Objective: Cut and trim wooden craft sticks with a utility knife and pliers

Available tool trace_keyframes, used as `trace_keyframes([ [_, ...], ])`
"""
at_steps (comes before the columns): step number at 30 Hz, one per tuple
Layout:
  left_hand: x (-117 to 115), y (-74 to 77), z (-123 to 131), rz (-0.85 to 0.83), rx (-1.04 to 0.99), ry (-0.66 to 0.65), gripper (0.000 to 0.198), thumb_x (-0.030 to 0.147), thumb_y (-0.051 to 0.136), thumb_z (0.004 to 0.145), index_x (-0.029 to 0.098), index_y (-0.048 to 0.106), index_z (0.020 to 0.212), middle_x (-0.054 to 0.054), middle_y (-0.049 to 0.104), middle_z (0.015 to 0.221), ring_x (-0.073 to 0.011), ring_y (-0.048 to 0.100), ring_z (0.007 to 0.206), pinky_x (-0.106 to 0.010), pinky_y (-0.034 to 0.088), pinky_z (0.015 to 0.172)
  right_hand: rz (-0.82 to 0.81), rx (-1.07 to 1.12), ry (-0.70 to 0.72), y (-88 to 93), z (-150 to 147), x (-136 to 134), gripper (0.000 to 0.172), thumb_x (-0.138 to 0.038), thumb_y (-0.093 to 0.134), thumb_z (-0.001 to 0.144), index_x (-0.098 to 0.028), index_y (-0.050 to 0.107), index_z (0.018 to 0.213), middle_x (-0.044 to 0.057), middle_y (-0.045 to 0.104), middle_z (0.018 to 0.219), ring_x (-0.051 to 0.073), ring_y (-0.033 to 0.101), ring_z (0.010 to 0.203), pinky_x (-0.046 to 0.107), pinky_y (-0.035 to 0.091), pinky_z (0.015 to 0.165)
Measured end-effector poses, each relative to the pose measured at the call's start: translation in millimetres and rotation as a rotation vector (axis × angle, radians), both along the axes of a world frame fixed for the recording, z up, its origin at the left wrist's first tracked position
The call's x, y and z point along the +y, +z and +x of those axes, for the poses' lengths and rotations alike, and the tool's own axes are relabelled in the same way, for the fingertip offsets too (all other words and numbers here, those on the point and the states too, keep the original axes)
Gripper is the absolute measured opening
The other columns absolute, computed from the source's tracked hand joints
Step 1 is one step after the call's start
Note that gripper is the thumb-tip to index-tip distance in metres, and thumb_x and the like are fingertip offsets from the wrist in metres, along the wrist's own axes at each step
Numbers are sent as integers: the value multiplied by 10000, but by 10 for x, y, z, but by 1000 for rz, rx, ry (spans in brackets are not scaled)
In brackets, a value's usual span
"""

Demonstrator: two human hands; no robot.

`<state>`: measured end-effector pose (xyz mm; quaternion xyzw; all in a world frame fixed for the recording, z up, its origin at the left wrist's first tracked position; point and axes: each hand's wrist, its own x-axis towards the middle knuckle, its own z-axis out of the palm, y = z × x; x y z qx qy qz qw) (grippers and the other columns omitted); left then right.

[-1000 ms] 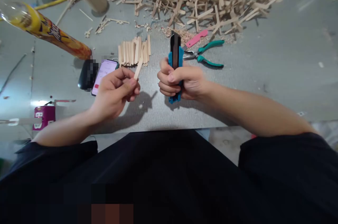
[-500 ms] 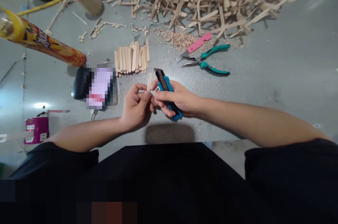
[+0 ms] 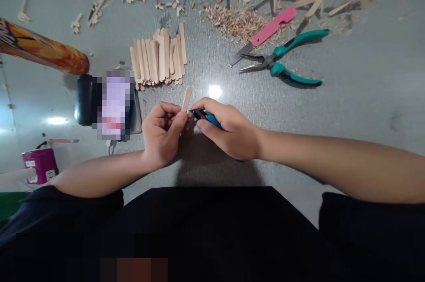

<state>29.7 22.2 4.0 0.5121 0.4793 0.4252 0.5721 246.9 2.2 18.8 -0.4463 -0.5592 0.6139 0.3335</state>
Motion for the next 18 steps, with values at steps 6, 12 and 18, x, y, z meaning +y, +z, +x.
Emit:
trace_keyframes([
  [6, -6, 12, 23, 24, -5, 1, 433, 614, 939, 1013, 241, 729, 947, -33, 825, 813, -116, 665, 591, -269, 544, 545, 67, -77, 7, 23, -41, 38, 236, -460, 585, 1223, -256, 702, 1199, -40, 633, 754, 191, 600, 685, 352, 449, 685],
  [12, 1, -47, 52, 106, -41, 12, 421, 562, 943, 1025, 205, 744, 921, 17, 739, 682, -74, 619, 527, -191, 502, 493, 179, -100, -1, 22, -64, 67, 261, -430, 532, 1237, -227, 677, 1162, -11, 669, 812, 199, 646, 786, 352, 457, 731],
  [18, -1, -34, 65, 91, -41, 5, 414, 542, 946, 1029, 196, 753, 909, -28, 842, 779, -84, 717, 552, -186, 571, 518, 186, -115, -26, 17, -88, 48, 207, -362, 526, 1232, -223, 660, 1160, 29, 743, 962, 198, 697, 894, 350, 478, 782],
])
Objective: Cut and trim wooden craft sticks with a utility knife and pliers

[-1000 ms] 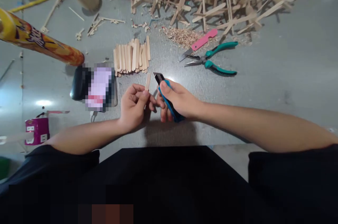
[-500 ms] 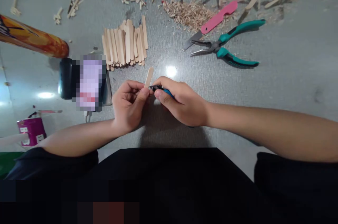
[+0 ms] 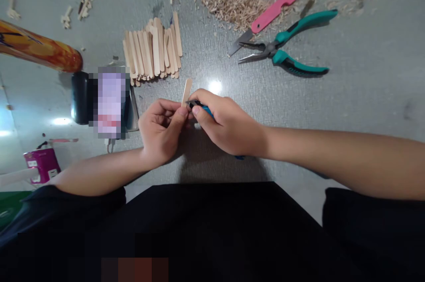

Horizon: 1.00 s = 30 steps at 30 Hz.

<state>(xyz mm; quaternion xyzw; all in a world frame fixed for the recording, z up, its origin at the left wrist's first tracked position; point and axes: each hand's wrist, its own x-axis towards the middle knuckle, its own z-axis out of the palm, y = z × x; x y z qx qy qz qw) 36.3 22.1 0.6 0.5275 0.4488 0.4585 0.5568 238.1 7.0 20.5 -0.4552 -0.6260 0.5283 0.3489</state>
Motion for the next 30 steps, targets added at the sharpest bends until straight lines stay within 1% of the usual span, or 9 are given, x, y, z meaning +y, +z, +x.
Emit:
trace_keyframes([
  [4, -1, 17, -11, -55, 9, -19, 437, 568, 945, 1023, 195, 746, 911, -44, 869, 808, -102, 757, 564, -197, 598, 518, -26, 8, -10, 25, -18, -5, 187, -323, 512, 1227, -230, 640, 1127, 37, 749, 990, 195, 694, 910, 351, 483, 800],
  [10, -2, 10, -23, -113, -2, -28, 453, 587, 942, 1021, 193, 733, 935, -49, 883, 825, -127, 802, 589, -209, 639, 535, -56, 64, -11, 37, -38, 5, 167, -293, 511, 1216, -231, 629, 1115, 21, 743, 955, 186, 708, 900, 349, 496, 809],
  [16, -13, -12, -18, -148, -5, -28, 489, 642, 940, 1006, 206, 719, 995, -31, 864, 800, -179, 854, 637, -269, 716, 600, -45, 13, -40, 20, -44, 9, 174, -297, 521, 1201, -222, 666, 1141, 24, 724, 964, 189, 669, 891, 342, 464, 768],
  [19, -22, -24, -20, -127, 2, -39, 477, 632, 935, 1016, 210, 712, 1000, -40, 881, 838, -184, 861, 646, -278, 719, 605, -58, -11, -45, 38, -46, 8, 164, -271, 519, 1194, -227, 657, 1118, 17, 719, 939, 186, 660, 863, 346, 457, 769],
  [22, -30, -47, -25, -76, 17, -57, 444, 602, 919, 1040, 211, 712, 1003, -49, 897, 868, -183, 868, 662, -263, 698, 589, -93, -40, -44, 81, -51, 3, 172, -249, 516, 1192, -237, 634, 1068, 11, 711, 900, 183, 650, 833, 351, 450, 767],
  [26, -38, -108, -30, -15, 58, -59, 420, 587, 893, 1066, 212, 720, 991, -37, 885, 825, -150, 831, 622, -241, 675, 577, -131, -90, -38, 138, -54, -6, 218, -211, 513, 1189, -259, 580, 987, -13, 653, 790, 183, 630, 754, 362, 408, 726],
  [30, -42, -152, -31, 42, 76, -29, 417, 574, 893, 1069, 216, 708, 964, -17, 859, 783, -115, 770, 559, -208, 616, 527, -137, -214, -42, 156, -61, -10, 348, -201, 523, 1194, -292, 439, 869, -40, 524, 675, 173, 480, 622, 388, 318, 675],
])
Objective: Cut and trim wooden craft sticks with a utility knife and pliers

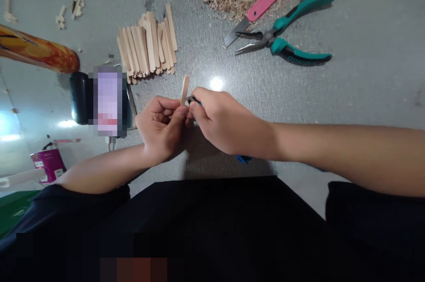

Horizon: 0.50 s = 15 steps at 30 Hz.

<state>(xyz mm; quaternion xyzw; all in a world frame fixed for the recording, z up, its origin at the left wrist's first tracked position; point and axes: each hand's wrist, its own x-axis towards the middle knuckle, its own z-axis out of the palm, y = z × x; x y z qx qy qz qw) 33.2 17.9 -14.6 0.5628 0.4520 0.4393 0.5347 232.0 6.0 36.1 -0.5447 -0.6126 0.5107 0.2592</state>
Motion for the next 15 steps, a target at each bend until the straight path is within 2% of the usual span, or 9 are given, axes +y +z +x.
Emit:
trace_keyframes([
  [2, 3, 6, -1, 19, -10, -16, 402, 549, 900, 1069, 214, 709, 958, -23, 860, 793, -124, 798, 601, -212, 633, 555, -17, -26, 3, 3, -11, -3, 378, -188, 511, 1192, -299, 397, 849, -41, 499, 666, 171, 451, 617, 390, 308, 671],
  [7, 13, 65, -13, 0, -28, -43, 397, 537, 914, 1060, 213, 714, 949, -40, 865, 816, -162, 856, 712, -259, 695, 654, -63, -4, -3, 8, -46, -10, 385, -181, 511, 1189, -295, 397, 839, -26, 523, 677, 167, 490, 650, 371, 338, 657],
  [12, 16, 105, -21, -101, -23, -48, 464, 606, 941, 1015, 217, 705, 923, -38, 852, 791, -156, 824, 672, -257, 660, 613, -37, 16, -5, -33, -41, 11, 380, -237, 542, 1189, -295, 424, 832, -22, 513, 657, 168, 457, 617, 378, 320, 621],
  [15, 26, 133, -18, -137, -30, -45, 485, 623, 962, 988, 218, 705, 912, -34, 849, 778, -149, 801, 631, -241, 625, 552, -28, 36, 17, -47, -11, 46, 361, -228, 542, 1173, -289, 465, 827, -3, 552, 673, 181, 499, 653, 381, 343, 627],
])
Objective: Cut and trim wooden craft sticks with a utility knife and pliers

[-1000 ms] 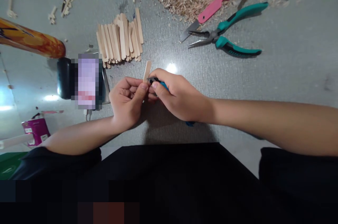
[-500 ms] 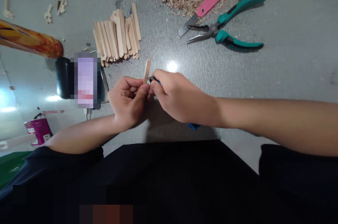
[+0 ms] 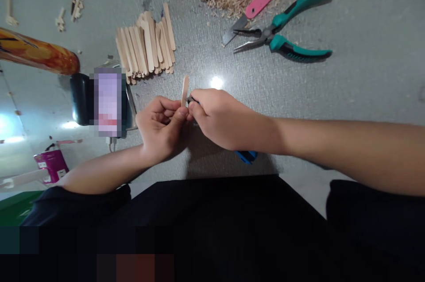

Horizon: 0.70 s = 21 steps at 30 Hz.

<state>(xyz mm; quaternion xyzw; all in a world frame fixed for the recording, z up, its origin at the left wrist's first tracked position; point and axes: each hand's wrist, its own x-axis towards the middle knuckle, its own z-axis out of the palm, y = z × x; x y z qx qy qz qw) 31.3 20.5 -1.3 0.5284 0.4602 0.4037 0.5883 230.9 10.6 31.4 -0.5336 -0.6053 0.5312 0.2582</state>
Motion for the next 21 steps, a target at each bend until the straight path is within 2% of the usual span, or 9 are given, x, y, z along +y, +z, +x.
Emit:
trace_keyframes([
  [4, 30, 57, -8, -50, -42, -12, 510, 628, 993, 955, 226, 685, 896, -18, 837, 746, -120, 714, 499, -222, 556, 441, 42, 69, 32, 4, 48, 39, 358, -224, 547, 1164, -283, 469, 819, -6, 566, 683, 176, 515, 673, 363, 361, 631],
  [8, 51, 99, -28, -106, -55, -50, 526, 649, 995, 945, 240, 668, 891, -7, 839, 741, -106, 646, 421, -211, 466, 338, -30, 212, 94, -21, 98, 47, 313, -263, 509, 1203, -267, 553, 893, -48, 569, 651, 137, 506, 538, 331, 369, 553],
  [12, 59, 100, -48, -143, -87, -82, 522, 640, 1000, 943, 240, 666, 902, 13, 821, 718, -110, 661, 421, -205, 490, 335, -125, 336, 120, -66, 136, 46, 290, -299, 521, 1221, -254, 594, 944, -72, 581, 651, 110, 525, 462, 286, 379, 462],
  [21, 80, 88, -49, -198, -145, -129, 542, 650, 1019, 916, 241, 664, 922, 20, 801, 692, -137, 720, 446, -200, 543, 361, -152, 449, 166, -83, 176, 57, 303, -378, 594, 1226, -246, 617, 954, -71, 604, 676, 101, 550, 465, 251, 412, 425],
])
